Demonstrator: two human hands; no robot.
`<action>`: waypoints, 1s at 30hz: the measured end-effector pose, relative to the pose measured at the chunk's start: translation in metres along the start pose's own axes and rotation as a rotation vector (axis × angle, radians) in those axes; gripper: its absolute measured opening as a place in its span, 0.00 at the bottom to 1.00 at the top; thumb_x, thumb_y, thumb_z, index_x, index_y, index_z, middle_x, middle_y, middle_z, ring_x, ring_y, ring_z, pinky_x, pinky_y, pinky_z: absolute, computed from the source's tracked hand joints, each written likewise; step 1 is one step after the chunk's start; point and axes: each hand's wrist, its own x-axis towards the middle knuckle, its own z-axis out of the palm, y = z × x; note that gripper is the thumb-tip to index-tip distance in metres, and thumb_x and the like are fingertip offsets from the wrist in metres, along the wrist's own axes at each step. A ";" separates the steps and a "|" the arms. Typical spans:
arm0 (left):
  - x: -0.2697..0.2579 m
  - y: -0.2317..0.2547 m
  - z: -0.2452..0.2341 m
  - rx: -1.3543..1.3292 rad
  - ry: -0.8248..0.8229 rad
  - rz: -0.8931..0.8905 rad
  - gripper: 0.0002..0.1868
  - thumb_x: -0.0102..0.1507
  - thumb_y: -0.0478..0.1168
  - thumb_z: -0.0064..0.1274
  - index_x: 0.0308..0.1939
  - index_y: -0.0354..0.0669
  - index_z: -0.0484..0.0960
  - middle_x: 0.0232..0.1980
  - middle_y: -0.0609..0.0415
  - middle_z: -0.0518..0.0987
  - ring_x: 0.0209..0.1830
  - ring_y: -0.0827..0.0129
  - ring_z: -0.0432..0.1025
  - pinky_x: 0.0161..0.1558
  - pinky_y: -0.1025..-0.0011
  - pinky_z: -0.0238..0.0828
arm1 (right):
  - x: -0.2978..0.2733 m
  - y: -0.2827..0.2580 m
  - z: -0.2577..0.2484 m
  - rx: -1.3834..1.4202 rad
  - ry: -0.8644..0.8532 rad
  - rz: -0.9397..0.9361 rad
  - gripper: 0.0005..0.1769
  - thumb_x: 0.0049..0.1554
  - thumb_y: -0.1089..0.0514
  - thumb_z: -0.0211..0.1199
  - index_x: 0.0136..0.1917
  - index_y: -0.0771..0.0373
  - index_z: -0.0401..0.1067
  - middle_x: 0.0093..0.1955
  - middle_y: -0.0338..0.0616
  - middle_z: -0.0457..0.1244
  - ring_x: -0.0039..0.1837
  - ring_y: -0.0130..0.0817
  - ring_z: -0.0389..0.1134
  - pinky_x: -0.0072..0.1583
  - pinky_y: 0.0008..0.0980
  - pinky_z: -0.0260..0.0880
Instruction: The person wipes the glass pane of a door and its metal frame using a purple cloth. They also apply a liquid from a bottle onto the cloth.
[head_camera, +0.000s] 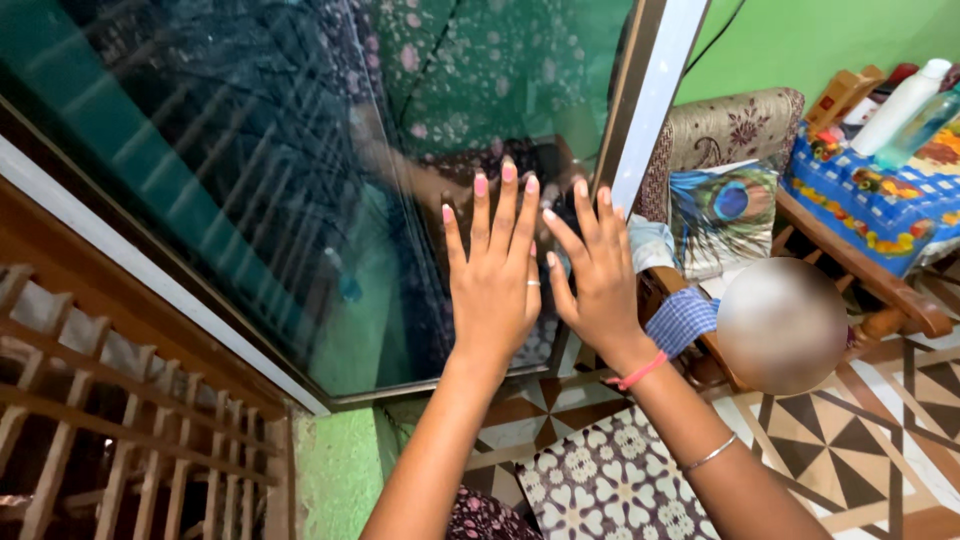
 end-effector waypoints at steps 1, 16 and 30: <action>0.000 -0.001 0.001 -0.001 -0.001 0.002 0.36 0.69 0.38 0.44 0.82 0.47 0.57 0.86 0.52 0.49 0.87 0.56 0.41 0.81 0.44 0.27 | -0.003 0.002 0.003 -0.013 -0.005 0.000 0.33 0.62 0.61 0.59 0.79 0.55 0.59 0.86 0.54 0.42 0.87 0.58 0.38 0.82 0.62 0.40; 0.000 -0.013 -0.005 0.103 -0.015 0.065 0.41 0.63 0.37 0.48 0.81 0.50 0.57 0.85 0.56 0.51 0.86 0.60 0.44 0.80 0.41 0.29 | -0.033 0.035 0.063 -0.170 0.045 0.002 0.33 0.66 0.54 0.52 0.83 0.53 0.55 0.87 0.54 0.40 0.88 0.54 0.31 0.83 0.54 0.24; -0.003 0.000 0.004 0.132 0.062 0.003 0.43 0.62 0.39 0.49 0.82 0.48 0.57 0.85 0.54 0.50 0.86 0.59 0.44 0.81 0.44 0.30 | -0.037 0.053 0.078 -0.268 0.072 -0.066 0.31 0.69 0.51 0.51 0.83 0.55 0.56 0.87 0.54 0.40 0.88 0.54 0.32 0.82 0.55 0.25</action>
